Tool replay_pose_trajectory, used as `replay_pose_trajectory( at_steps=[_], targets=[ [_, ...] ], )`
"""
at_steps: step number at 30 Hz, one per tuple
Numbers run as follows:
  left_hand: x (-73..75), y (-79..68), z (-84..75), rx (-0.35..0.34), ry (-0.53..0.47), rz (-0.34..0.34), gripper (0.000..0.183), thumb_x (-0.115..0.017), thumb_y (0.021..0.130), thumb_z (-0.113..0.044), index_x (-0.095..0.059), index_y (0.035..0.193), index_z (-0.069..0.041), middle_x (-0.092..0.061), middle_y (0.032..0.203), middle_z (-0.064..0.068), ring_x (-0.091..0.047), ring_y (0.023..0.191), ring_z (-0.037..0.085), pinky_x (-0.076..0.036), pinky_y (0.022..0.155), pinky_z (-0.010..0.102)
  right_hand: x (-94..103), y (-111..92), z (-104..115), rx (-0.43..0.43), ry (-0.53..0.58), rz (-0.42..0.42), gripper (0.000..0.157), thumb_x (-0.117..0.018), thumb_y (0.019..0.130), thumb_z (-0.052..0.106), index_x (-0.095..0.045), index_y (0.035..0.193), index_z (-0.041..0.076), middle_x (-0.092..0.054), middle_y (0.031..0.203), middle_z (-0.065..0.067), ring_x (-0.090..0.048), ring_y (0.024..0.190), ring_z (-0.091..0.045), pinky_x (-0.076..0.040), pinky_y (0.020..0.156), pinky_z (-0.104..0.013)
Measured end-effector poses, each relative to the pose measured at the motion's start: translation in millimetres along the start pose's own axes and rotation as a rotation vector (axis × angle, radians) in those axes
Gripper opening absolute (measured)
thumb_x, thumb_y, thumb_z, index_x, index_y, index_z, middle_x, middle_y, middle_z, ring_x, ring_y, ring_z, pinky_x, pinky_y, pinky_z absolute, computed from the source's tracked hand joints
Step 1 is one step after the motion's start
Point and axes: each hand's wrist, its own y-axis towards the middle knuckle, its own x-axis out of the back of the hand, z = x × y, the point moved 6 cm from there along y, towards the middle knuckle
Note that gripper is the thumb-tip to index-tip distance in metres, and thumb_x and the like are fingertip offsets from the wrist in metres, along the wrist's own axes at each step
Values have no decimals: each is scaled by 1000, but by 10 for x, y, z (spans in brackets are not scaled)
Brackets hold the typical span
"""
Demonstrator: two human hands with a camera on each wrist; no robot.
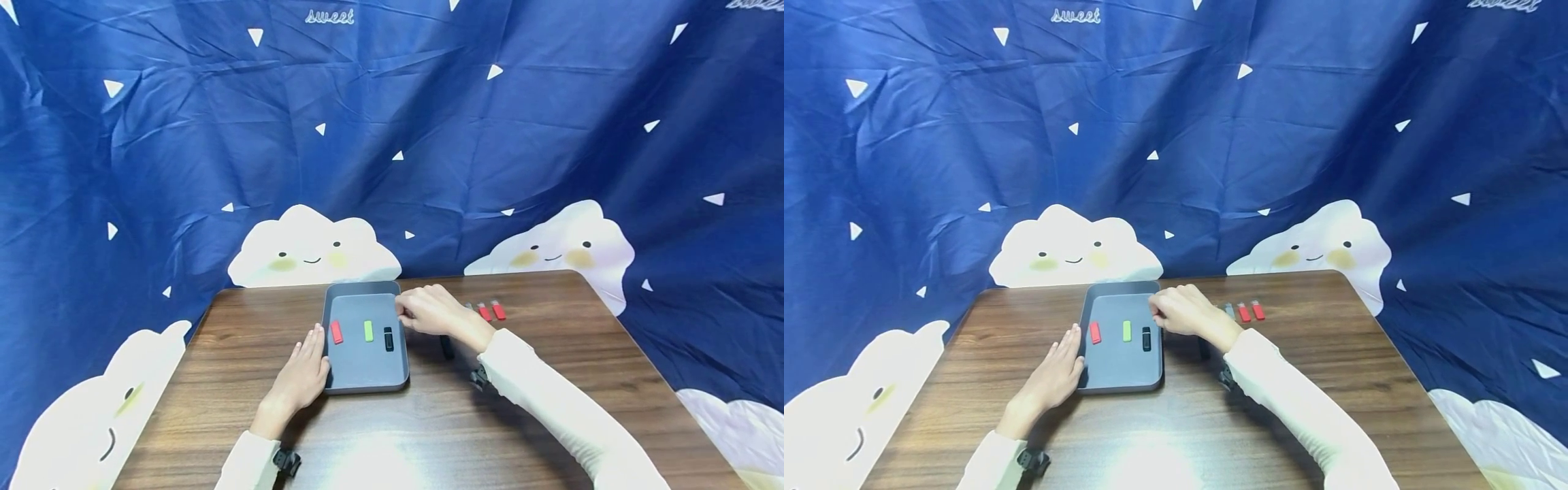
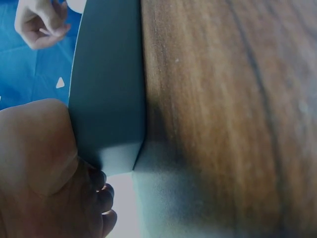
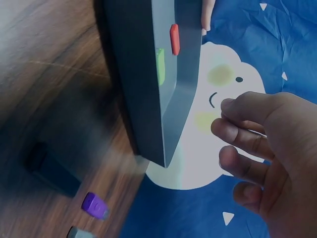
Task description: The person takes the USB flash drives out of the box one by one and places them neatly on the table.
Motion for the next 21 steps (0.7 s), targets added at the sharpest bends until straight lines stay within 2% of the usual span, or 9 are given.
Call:
replay_pose_trajectory(
  at_steps=[11,21],
  targets=[
    [-13,-8,24,21,6,18,63,-45,111,-16,-26,164,11,-26,173,28,-27,162,44,-25,132,62,-56,269,157,24,14,37,15,-73,94,20,-66,82,26,-63,77,15,-55,63,-6,-44,53,-28],
    [-64,6,81,-19,-7,-27,64,-41,110,-19,-25,164,11,-26,173,29,-30,160,46,-27,130,65,-156,493,277,31,20,72,15,-73,95,20,-66,83,25,-63,78,13,-58,68,-6,-47,56,-30]
  ],
)
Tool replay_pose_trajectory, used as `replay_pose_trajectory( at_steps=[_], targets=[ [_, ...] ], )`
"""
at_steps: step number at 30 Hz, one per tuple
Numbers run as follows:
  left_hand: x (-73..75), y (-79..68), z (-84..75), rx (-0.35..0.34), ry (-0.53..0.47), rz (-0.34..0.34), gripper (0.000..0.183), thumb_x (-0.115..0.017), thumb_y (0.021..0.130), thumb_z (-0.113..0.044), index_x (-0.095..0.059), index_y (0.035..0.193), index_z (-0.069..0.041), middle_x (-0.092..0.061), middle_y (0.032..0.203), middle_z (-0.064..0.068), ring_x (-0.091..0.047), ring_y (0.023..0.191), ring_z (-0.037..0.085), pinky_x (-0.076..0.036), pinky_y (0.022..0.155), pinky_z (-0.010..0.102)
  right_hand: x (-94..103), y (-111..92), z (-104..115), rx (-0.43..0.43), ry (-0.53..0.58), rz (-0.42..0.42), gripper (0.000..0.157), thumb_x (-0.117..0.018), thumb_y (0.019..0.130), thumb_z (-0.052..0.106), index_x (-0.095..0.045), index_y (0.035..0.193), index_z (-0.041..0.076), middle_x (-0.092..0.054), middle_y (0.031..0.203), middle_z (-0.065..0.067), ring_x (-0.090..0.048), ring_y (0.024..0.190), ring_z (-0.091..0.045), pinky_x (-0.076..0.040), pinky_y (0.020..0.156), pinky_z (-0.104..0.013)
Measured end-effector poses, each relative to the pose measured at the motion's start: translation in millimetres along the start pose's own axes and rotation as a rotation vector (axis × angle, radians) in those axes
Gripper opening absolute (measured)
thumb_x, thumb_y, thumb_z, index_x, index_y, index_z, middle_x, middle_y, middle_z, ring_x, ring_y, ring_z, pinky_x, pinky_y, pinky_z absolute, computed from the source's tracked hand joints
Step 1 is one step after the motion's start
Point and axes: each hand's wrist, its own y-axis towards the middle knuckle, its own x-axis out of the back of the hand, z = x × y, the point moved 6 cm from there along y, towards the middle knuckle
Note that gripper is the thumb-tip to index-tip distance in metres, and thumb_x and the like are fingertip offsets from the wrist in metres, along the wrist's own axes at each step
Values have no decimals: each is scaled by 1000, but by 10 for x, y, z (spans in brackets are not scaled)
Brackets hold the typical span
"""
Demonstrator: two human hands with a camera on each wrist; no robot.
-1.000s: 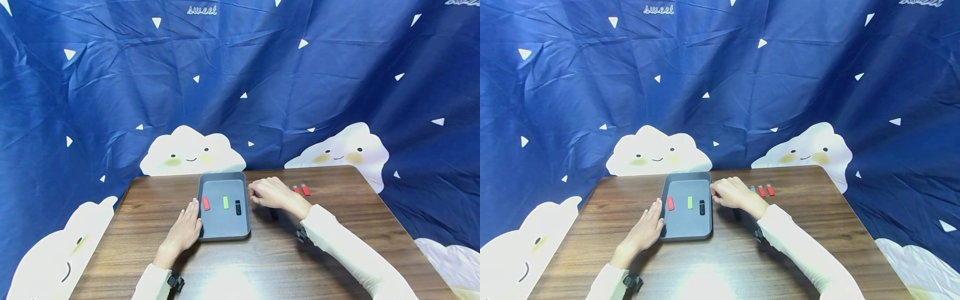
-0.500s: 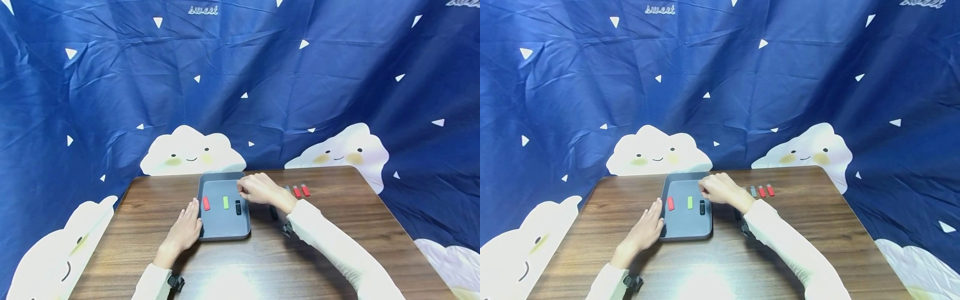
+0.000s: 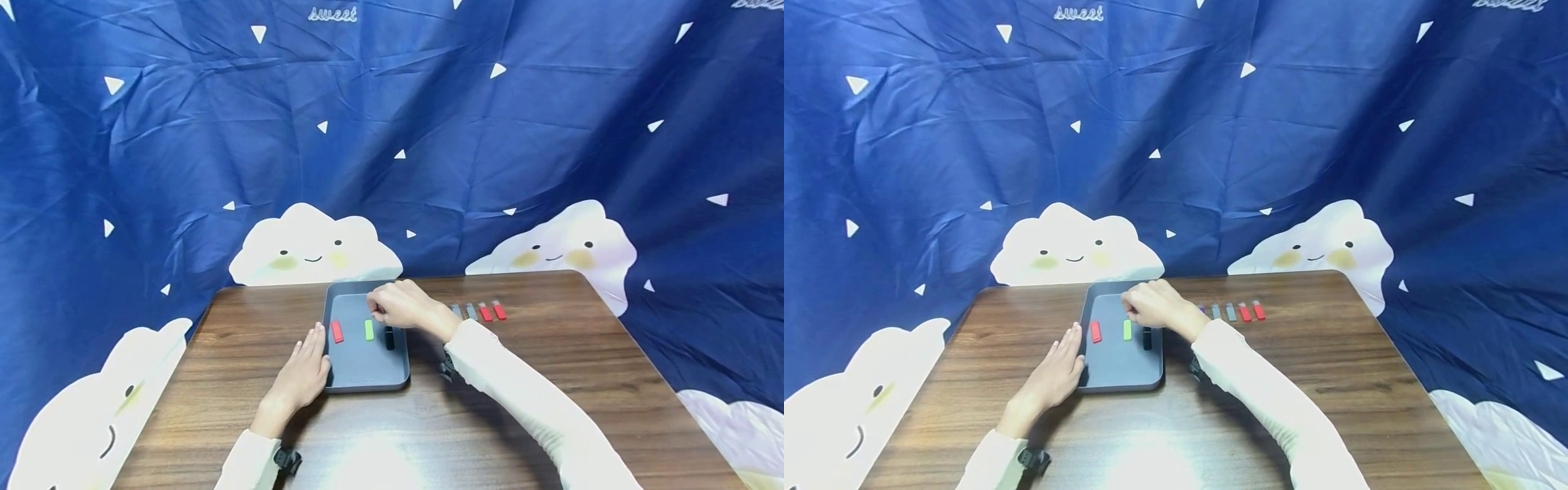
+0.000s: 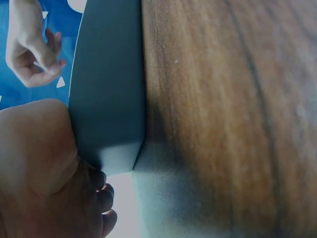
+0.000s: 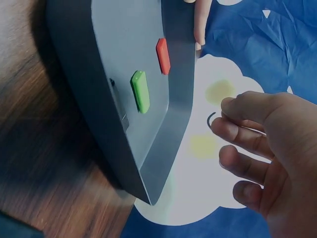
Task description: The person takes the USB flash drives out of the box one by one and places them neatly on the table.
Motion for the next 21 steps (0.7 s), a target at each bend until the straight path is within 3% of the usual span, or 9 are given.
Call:
replay_pose_trajectory(
  at_steps=[9,13,21],
  targets=[
    [45,-5,-60,21,-15,19,63,-45,109,-16,-27,163,13,-27,172,29,-30,160,47,-27,130,65,-124,164,63,2,20,47,13,-72,99,22,-68,87,24,-64,80,12,-56,68,-6,-43,56,-26],
    [48,-6,-65,39,4,44,63,-45,111,-16,-25,164,11,-25,174,27,-28,162,44,-25,131,62,-185,225,57,-10,23,69,10,-72,99,23,-70,89,25,-66,83,12,-58,71,-7,-47,59,-26],
    [75,-6,-74,24,-8,12,63,-44,109,-16,-28,162,13,-29,172,29,-31,159,47,-28,129,65,-253,350,35,-22,22,84,8,-72,98,24,-73,90,24,-70,86,11,-62,74,-10,-53,65,-30]
  ],
)
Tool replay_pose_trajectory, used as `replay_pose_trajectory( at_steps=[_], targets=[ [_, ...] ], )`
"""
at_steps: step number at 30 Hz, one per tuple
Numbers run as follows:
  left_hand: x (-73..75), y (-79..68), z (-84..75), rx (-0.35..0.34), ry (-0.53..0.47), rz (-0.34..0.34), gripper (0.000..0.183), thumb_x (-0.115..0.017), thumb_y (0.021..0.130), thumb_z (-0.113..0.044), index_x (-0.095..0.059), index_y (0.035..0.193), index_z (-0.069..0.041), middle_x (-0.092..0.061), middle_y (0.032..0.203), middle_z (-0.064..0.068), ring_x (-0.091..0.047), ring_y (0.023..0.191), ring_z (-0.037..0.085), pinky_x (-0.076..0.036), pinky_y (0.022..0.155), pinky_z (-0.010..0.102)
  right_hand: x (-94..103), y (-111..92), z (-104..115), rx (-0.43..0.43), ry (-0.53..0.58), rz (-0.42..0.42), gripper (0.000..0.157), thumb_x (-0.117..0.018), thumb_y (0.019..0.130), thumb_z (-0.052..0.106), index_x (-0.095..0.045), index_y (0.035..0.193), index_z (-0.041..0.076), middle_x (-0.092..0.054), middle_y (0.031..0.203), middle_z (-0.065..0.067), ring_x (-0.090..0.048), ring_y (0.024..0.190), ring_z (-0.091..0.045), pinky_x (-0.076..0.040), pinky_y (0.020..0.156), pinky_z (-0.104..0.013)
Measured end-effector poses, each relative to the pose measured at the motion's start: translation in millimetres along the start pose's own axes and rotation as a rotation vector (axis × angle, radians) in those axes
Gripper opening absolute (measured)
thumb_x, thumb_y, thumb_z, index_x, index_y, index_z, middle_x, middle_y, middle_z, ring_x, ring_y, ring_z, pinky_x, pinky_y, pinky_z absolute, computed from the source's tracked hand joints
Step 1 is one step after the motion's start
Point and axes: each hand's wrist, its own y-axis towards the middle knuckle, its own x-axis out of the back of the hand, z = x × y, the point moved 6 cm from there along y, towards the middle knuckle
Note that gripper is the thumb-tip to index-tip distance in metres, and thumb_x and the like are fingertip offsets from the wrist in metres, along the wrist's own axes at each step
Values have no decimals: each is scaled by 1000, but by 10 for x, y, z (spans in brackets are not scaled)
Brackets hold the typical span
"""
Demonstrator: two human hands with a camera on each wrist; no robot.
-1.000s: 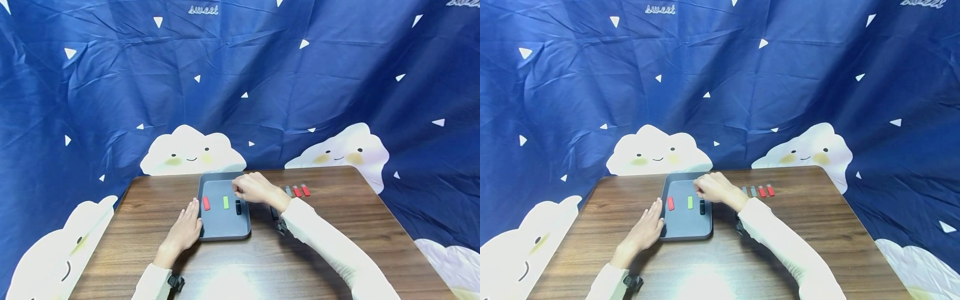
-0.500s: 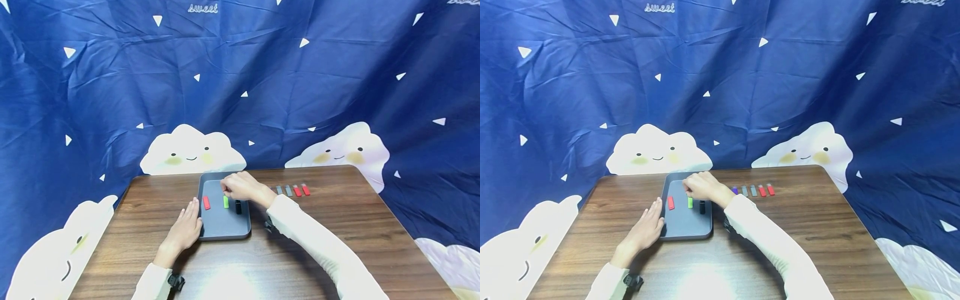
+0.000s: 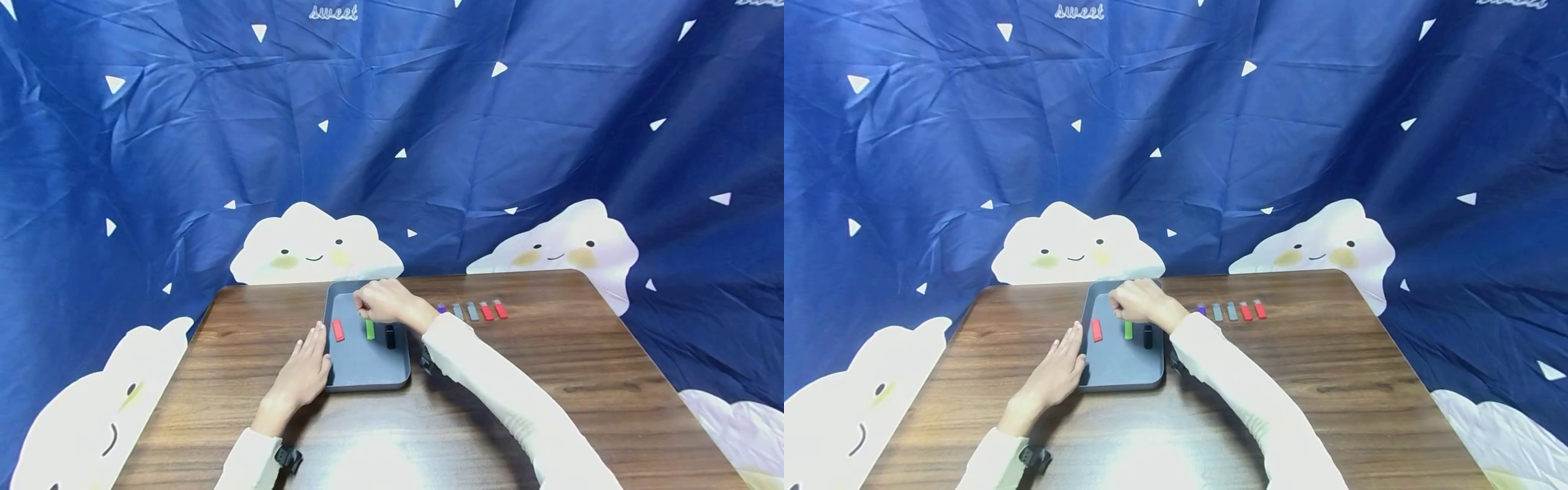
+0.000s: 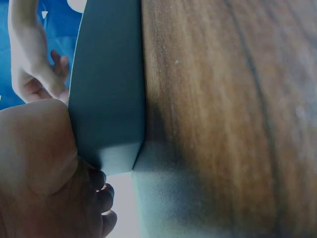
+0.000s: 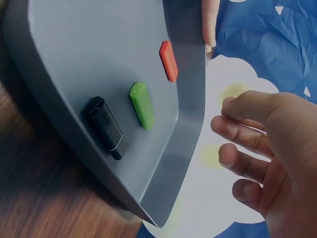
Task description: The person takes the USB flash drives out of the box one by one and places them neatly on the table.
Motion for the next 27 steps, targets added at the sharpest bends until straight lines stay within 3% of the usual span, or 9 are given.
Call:
replay_pose_trajectory(
  at_steps=[7,13,19,27],
  targets=[
    [-56,11,52,-8,8,7,64,-42,110,-18,-24,164,11,-26,173,27,-30,161,45,-26,130,65,-80,80,30,-10,34,34,9,-70,101,22,-73,92,22,-66,82,10,-57,70,-7,-45,60,-24],
    [-81,12,78,-9,10,2,64,-40,110,-19,-24,164,11,-25,174,27,-29,161,45,-26,130,66,-152,154,50,-34,65,63,7,-70,100,22,-74,95,22,-67,85,10,-58,72,-7,-48,63,-24],
    [-48,19,39,12,5,25,64,-43,111,-18,-25,164,11,-25,174,27,-28,161,45,-24,131,65,-241,215,67,-75,88,104,12,-69,102,25,-77,110,21,-75,100,8,-65,83,-10,-57,72,-28],
    [-47,6,37,27,20,41,64,-44,111,-18,-24,165,10,-24,174,26,-27,162,43,-24,132,63,-394,268,133,-107,96,152,25,-70,103,29,-74,126,20,-77,123,6,-73,109,-15,-62,91,-38]
  ],
)
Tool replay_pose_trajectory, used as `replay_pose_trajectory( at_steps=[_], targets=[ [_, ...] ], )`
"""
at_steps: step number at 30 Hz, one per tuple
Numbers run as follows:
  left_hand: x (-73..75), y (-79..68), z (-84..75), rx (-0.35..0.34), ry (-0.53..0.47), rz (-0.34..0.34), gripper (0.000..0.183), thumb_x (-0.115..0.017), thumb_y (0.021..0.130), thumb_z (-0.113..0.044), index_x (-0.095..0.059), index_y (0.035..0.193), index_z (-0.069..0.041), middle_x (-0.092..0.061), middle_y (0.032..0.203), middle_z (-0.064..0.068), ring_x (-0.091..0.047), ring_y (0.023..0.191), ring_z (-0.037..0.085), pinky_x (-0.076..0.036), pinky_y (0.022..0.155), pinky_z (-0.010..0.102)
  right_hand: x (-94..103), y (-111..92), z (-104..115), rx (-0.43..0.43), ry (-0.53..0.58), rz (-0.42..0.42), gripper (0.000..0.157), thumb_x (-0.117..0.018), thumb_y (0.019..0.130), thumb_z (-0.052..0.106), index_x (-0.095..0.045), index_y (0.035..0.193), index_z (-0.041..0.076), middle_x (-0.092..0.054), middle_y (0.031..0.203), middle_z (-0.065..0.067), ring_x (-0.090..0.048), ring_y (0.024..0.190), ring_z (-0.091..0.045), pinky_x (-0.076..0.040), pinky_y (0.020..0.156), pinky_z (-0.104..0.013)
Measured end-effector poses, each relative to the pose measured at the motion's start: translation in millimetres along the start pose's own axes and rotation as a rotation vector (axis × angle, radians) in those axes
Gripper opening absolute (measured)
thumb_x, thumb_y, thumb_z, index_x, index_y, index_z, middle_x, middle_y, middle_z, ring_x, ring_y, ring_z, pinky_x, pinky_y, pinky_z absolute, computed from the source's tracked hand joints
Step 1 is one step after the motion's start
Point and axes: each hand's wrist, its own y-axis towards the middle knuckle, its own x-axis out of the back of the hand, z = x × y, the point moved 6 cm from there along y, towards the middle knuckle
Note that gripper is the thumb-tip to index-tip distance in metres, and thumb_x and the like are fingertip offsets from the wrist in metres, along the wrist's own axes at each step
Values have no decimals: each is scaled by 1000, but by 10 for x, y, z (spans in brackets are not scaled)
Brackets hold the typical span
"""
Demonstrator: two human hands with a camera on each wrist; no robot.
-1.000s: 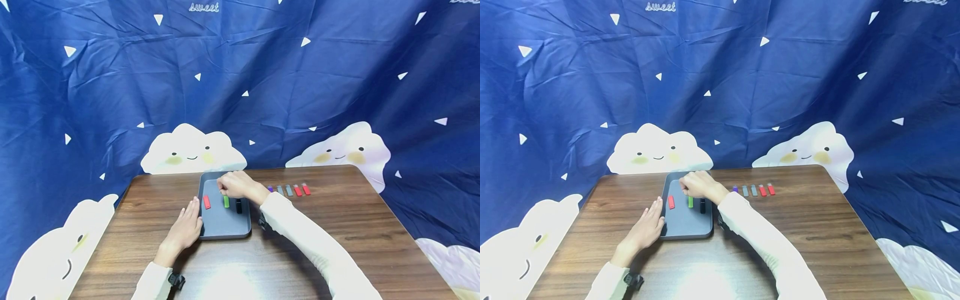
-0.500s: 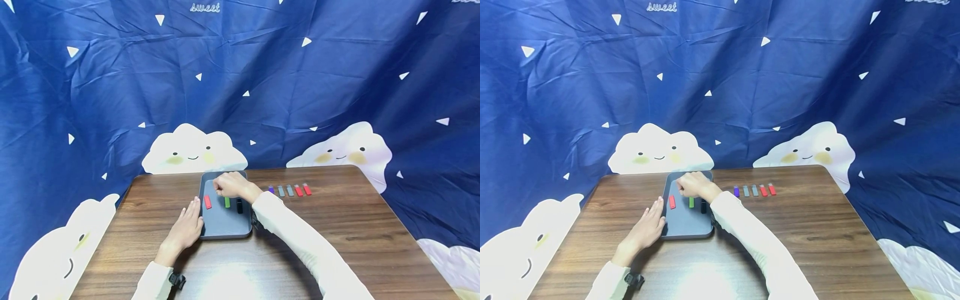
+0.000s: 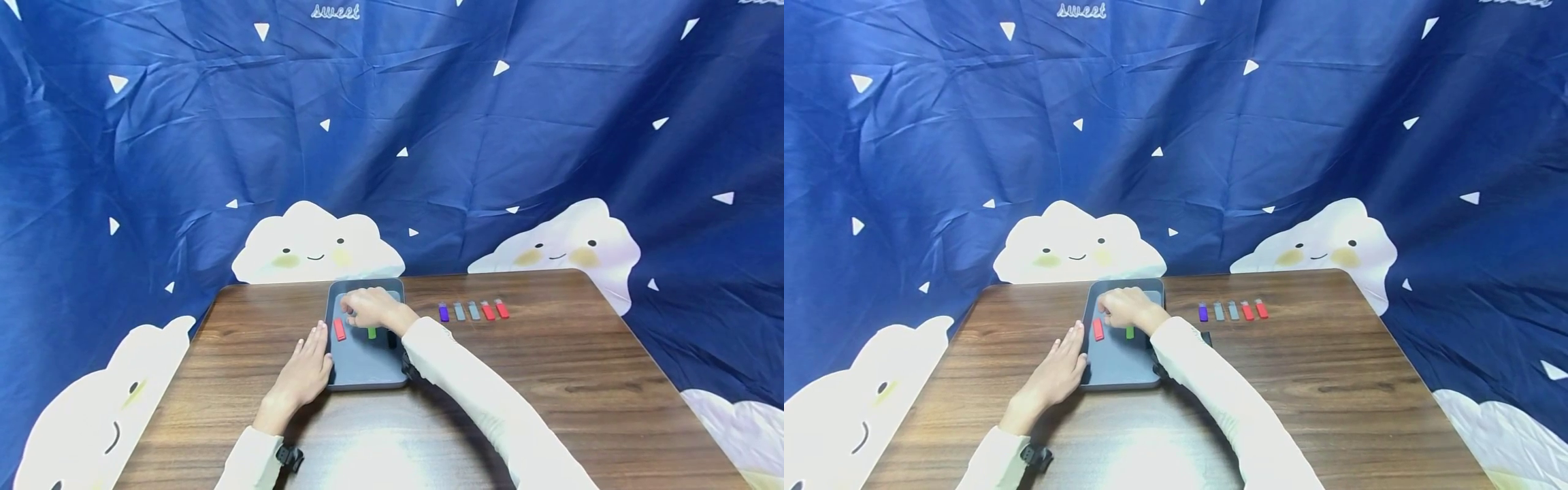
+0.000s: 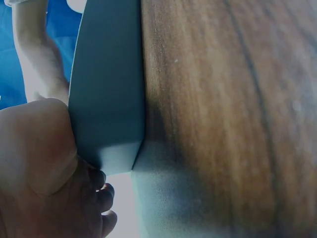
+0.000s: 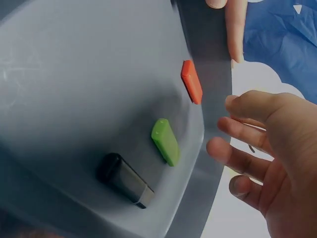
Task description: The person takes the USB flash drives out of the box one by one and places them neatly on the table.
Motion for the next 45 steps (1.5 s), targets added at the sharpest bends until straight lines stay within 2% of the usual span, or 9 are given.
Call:
replay_pose_trajectory(
  at_steps=[10,15,21,28,38,45],
  targets=[
    [27,-6,-13,-24,-22,-28,64,-44,109,-16,-27,163,12,-28,172,29,-30,160,46,-26,129,67,-92,36,40,-6,0,29,36,-72,102,31,-71,136,20,-73,133,4,-71,118,-18,-60,100,-41],
    [18,-1,-6,-6,-6,-3,63,-44,111,-17,-25,165,10,-25,174,26,-27,162,43,-25,131,64,-161,52,41,-28,-14,58,43,-72,101,36,-68,141,22,-69,140,3,-68,127,-19,-57,108,-41],
    [12,3,-2,4,11,11,63,-42,112,-19,-24,165,9,-24,175,24,-26,163,42,-24,132,62,-247,65,57,-41,-40,78,50,-74,99,44,-65,143,24,-65,142,4,-70,119,-20,-59,104,-40],
    [15,6,-2,-7,6,-3,63,-44,111,-18,-26,164,10,-26,174,26,-28,162,42,-25,131,63,-316,85,106,-18,-85,76,59,-75,96,49,-63,148,24,-65,138,4,-72,115,-20,-60,100,-40],
    [-6,20,16,4,5,3,63,-43,112,-20,-25,165,9,-25,175,24,-27,162,42,-25,132,63,-331,87,160,24,-131,95,47,-75,98,46,-69,141,27,-67,138,6,-70,124,-20,-59,104,-41],
    [14,15,10,-6,-4,-18,63,-44,111,-19,-27,164,10,-27,174,26,-29,161,43,-26,130,65,-326,86,173,23,-115,103,45,-76,98,42,-69,140,26,-67,137,6,-69,122,-18,-58,105,-40]
  ],
)
